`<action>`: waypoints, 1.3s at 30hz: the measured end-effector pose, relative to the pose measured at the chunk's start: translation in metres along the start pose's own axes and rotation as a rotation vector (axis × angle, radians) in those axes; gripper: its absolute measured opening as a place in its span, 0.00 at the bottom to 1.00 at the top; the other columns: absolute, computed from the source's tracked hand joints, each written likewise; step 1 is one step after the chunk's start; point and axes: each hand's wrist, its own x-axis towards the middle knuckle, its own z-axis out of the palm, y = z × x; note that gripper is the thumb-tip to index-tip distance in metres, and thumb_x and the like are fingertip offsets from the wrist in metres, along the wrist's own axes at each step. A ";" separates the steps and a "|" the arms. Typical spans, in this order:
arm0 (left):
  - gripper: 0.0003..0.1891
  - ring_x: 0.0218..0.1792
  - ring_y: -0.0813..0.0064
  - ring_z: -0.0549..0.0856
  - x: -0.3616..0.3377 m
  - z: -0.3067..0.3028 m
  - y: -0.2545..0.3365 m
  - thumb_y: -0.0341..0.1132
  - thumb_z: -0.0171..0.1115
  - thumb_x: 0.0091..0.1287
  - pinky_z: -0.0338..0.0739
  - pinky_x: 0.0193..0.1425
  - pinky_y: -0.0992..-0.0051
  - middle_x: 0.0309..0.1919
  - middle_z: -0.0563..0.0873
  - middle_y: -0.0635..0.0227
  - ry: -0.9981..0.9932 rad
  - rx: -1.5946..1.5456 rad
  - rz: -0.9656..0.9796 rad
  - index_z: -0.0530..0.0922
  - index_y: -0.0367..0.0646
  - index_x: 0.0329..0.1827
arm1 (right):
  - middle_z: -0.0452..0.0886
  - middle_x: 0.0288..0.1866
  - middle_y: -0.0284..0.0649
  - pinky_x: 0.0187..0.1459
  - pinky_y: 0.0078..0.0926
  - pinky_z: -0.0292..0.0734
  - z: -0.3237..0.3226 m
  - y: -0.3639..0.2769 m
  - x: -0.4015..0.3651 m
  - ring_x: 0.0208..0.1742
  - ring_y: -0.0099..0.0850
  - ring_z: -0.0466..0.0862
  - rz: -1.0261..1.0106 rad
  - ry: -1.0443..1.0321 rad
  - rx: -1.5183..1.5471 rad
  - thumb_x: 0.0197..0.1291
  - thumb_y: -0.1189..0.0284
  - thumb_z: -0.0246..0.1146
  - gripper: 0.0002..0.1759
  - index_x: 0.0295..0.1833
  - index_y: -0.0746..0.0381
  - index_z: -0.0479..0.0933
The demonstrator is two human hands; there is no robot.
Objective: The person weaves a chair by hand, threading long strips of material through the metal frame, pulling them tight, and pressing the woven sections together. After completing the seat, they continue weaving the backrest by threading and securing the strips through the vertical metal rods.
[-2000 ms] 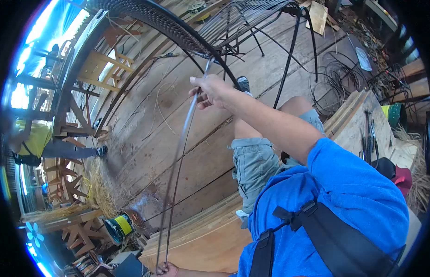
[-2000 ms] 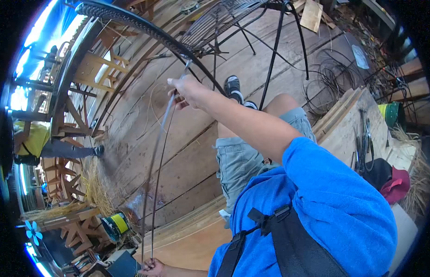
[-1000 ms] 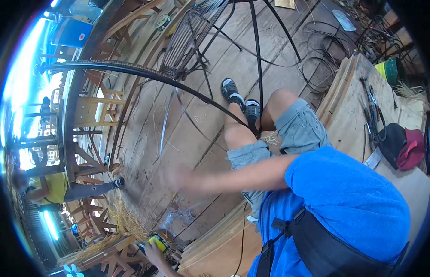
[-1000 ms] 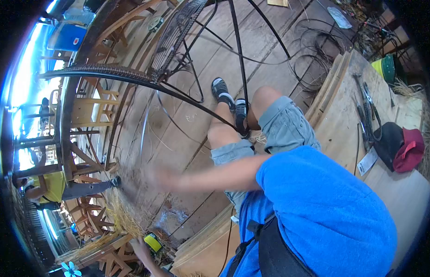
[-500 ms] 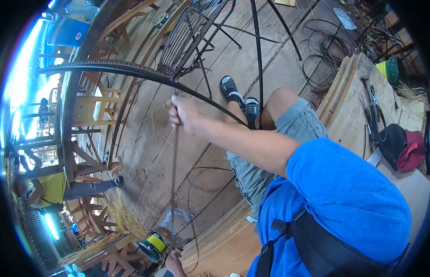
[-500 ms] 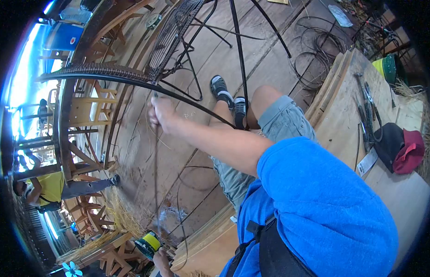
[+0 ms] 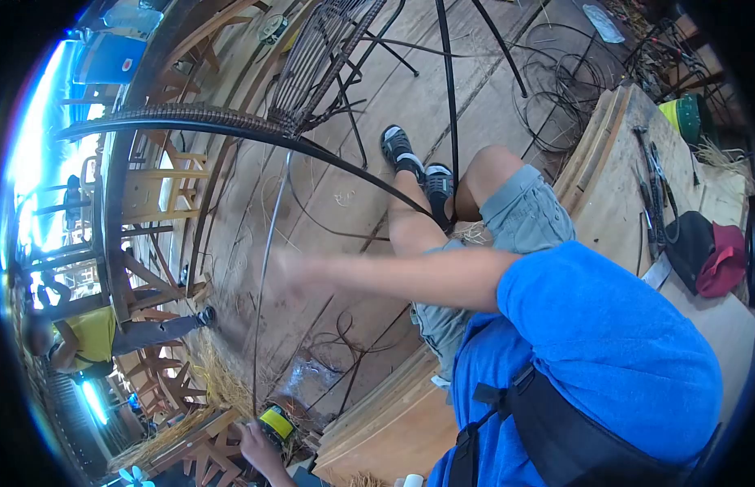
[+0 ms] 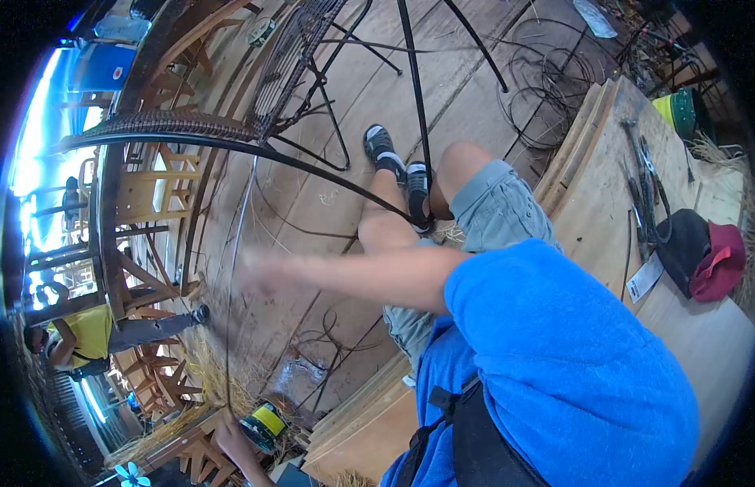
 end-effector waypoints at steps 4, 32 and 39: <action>0.21 0.34 0.50 0.82 -0.073 -0.019 -0.141 0.48 0.52 0.67 0.75 0.40 0.60 0.32 0.84 0.49 -0.179 0.531 -0.364 0.82 0.36 0.42 | 0.76 0.30 0.36 0.25 0.32 0.72 -0.049 -0.085 0.001 0.27 0.30 0.77 -0.134 0.684 0.535 0.59 0.71 0.56 0.05 0.35 0.61 0.72; 0.11 0.25 0.65 0.76 0.042 0.042 0.250 0.36 0.53 0.64 0.68 0.31 0.68 0.25 0.77 0.62 -0.454 -0.556 0.218 0.78 0.37 0.37 | 0.81 0.35 0.43 0.36 0.36 0.75 0.101 0.046 -0.135 0.38 0.39 0.82 0.002 -0.403 -0.894 0.51 0.70 0.60 0.15 0.46 0.58 0.77; 0.16 0.29 0.66 0.83 -0.083 0.002 -0.111 0.43 0.51 0.69 0.76 0.35 0.65 0.21 0.82 0.60 -0.004 0.528 0.094 0.82 0.43 0.33 | 0.75 0.27 0.33 0.24 0.27 0.72 -0.035 -0.072 -0.019 0.26 0.24 0.76 -0.259 0.385 0.098 0.59 0.68 0.57 0.07 0.35 0.60 0.73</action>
